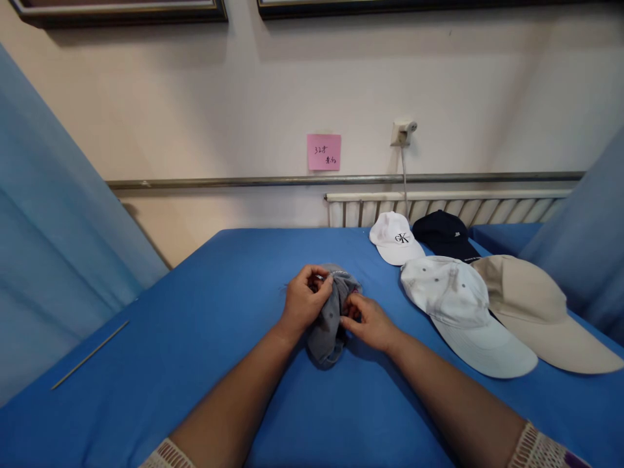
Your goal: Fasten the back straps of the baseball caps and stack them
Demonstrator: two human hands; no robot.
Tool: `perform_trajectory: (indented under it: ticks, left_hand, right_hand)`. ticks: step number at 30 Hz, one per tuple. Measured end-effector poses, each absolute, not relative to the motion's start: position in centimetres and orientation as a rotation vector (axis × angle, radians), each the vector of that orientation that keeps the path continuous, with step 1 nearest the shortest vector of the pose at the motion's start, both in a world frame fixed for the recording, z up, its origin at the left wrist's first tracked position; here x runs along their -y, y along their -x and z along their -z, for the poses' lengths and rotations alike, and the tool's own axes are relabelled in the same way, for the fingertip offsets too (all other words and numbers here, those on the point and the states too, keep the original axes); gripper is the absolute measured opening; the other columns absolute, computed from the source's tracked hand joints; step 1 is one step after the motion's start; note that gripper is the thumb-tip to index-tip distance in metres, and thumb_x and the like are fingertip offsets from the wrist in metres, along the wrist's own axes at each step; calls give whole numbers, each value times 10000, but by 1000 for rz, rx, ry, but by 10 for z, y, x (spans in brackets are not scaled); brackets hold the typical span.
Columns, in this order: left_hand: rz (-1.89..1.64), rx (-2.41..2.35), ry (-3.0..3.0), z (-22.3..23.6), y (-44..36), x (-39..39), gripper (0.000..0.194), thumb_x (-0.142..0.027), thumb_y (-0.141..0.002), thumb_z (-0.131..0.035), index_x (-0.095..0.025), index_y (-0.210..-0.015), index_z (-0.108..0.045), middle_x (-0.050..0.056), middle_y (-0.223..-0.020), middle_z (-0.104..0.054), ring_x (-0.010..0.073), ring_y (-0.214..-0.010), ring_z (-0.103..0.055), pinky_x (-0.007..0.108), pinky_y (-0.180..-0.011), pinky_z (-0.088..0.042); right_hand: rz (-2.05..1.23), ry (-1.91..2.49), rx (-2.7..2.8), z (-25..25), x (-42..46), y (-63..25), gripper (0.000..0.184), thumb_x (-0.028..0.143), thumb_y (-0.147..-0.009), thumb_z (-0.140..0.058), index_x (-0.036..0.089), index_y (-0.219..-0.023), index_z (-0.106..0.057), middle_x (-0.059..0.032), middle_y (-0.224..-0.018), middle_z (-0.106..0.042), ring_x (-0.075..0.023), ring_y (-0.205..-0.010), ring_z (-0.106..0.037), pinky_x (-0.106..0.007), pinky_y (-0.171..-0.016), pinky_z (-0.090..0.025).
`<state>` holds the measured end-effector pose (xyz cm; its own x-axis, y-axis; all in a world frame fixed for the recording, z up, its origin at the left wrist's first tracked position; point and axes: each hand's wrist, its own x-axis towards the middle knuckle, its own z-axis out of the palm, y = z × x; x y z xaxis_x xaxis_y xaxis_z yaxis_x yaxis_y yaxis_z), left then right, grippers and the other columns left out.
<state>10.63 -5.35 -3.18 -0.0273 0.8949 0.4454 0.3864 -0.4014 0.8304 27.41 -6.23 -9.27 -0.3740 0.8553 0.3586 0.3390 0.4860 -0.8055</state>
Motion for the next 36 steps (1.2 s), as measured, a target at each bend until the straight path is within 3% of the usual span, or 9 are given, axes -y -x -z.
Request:
perform_trajectory:
  ticks: [4, 11, 16, 22, 27, 30, 33, 36]
  left_hand:
    - [-1412, -1381, -1812, 30, -102, 51, 198, -335, -778, -626, -166, -877, -598, -27, -650, -557, 99, -567, -516, 210, -546, -415]
    - [-1237, -1435, -1925, 31, -96, 44, 191, -326, -773, -612, -168, -882, -615, -22, -673, -588, 100, -550, -509, 216, -524, -397]
    - [-1156, -1416, -2025, 37, -102, 46, 207, -297, -780, -594, -173, -943, -619, -2, -773, -639, 103, -581, -535, 225, -559, -427]
    - [-1133, -1408, -2151, 37, -104, 50, 183, -262, -788, -582, -183, -949, -619, -2, -783, -638, 103, -609, -539, 224, -580, -436]
    - [-1159, -1391, -2054, 38, -105, 50, 187, -271, -784, -591, -177, -944, -616, -7, -761, -640, 100, -597, -542, 223, -572, -440]
    - [-1191, -1370, -1961, 39, -110, 52, 187, -266, -775, -596, -172, -936, -614, -2, -776, -648, 101, -602, -557, 223, -571, -446]
    - [-1218, -1338, -1885, 41, -117, 54, 186, -265, -765, -605, -167, -923, -614, 3, -777, -648, 98, -597, -563, 219, -566, -447]
    - [-1242, -1308, -1801, 43, -121, 55, 192, -273, -754, -618, -162, -911, -613, 10, -782, -646, 94, -588, -558, 213, -551, -441]
  right_hand:
    - [-779, 994, 1840, 92, 60, -281, 100, 209, -788, -548, 194, -700, -504, 37, -626, -497, -110, -571, -446, -229, -535, -331]
    - [-873, 917, 1554, 85, 54, -300, 280, 347, -866, -506, 195, -634, -464, 45, -587, -396, -109, -563, -392, -234, -535, -322]
    - [-646, 916, 1632, 82, 59, -298, 295, 344, -889, -504, 195, -636, -490, 27, -606, -462, -121, -589, -441, -254, -587, -357]
    - [-455, 898, 1942, 70, 74, -290, 177, 278, -861, -551, 202, -703, -524, 10, -668, -536, -127, -617, -491, -261, -603, -367]
    - [-400, 1118, 2030, 69, 73, -284, 183, 385, -824, -612, 204, -802, -594, -18, -781, -613, -146, -654, -531, -270, -594, -368]
    - [-455, 1229, 1996, 74, 72, -278, 192, 397, -786, -650, 208, -791, -619, -12, -737, -625, -150, -627, -539, -269, -568, -359]
    - [-544, 1270, 1941, 81, 71, -270, 91, 292, -789, -630, 214, -740, -633, 1, -644, -627, -147, -581, -547, -263, -541, -344]
    - [-586, 1294, 1903, 86, 72, -266, 190, 255, -808, -592, 216, -622, -612, 2, -583, -634, -138, -520, -547, -260, -512, -327]
